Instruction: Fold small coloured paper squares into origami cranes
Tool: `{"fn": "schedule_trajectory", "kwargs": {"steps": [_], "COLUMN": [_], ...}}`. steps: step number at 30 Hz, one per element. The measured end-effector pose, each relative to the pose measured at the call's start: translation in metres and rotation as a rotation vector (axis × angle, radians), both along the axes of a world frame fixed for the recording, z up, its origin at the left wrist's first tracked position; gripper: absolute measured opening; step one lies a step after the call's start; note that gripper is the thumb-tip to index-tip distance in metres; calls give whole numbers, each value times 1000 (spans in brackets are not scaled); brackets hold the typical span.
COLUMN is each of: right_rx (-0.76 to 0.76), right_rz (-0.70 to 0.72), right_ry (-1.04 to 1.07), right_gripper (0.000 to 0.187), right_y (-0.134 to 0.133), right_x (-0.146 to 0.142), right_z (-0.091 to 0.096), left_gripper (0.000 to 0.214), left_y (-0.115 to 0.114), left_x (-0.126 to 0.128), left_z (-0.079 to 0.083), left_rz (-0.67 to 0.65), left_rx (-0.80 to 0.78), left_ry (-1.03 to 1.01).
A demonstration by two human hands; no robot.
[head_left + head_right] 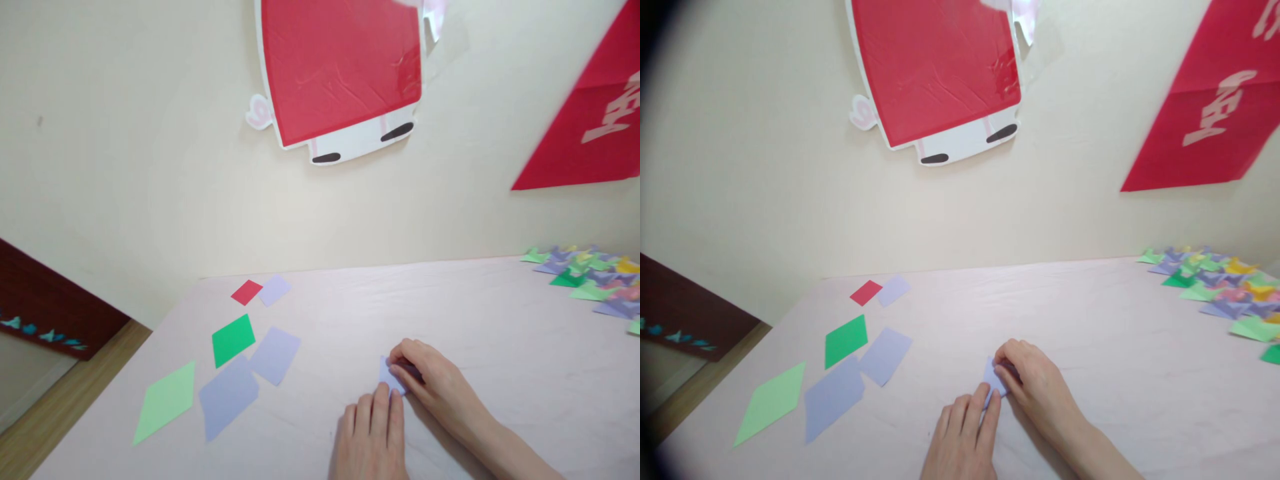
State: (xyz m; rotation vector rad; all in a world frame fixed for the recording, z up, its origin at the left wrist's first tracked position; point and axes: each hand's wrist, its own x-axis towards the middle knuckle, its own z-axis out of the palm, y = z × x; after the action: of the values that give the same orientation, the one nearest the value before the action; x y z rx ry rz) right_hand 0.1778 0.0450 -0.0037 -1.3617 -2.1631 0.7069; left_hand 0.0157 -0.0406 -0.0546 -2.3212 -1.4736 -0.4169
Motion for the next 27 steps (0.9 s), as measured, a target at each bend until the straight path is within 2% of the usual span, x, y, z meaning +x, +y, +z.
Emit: {"fn": "schedule_trajectory", "kwargs": {"steps": [5, 11, 17, 27], "right_rx": [23, 25, 28, 68], "right_rz": [-15, -27, -34, -6], "right_ry": [-18, -25, -49, -99], "right_gripper": [12, 12, 14, 16], "right_y": [2, 2, 2, 1], "right_x": [-2, -3, -4, -6], "right_z": [-1, -5, -4, -5], "left_gripper": [53, 54, 47, 44], "left_y": [3, 4, 6, 6], "left_x": [-1, 1, -1, 6], "left_z": [0, 9, 7, 12], "left_rz": [-54, -20, -57, -37], "left_rx": [0, -92, -15, -17], "left_ry": [-10, -15, -17, 64]}}
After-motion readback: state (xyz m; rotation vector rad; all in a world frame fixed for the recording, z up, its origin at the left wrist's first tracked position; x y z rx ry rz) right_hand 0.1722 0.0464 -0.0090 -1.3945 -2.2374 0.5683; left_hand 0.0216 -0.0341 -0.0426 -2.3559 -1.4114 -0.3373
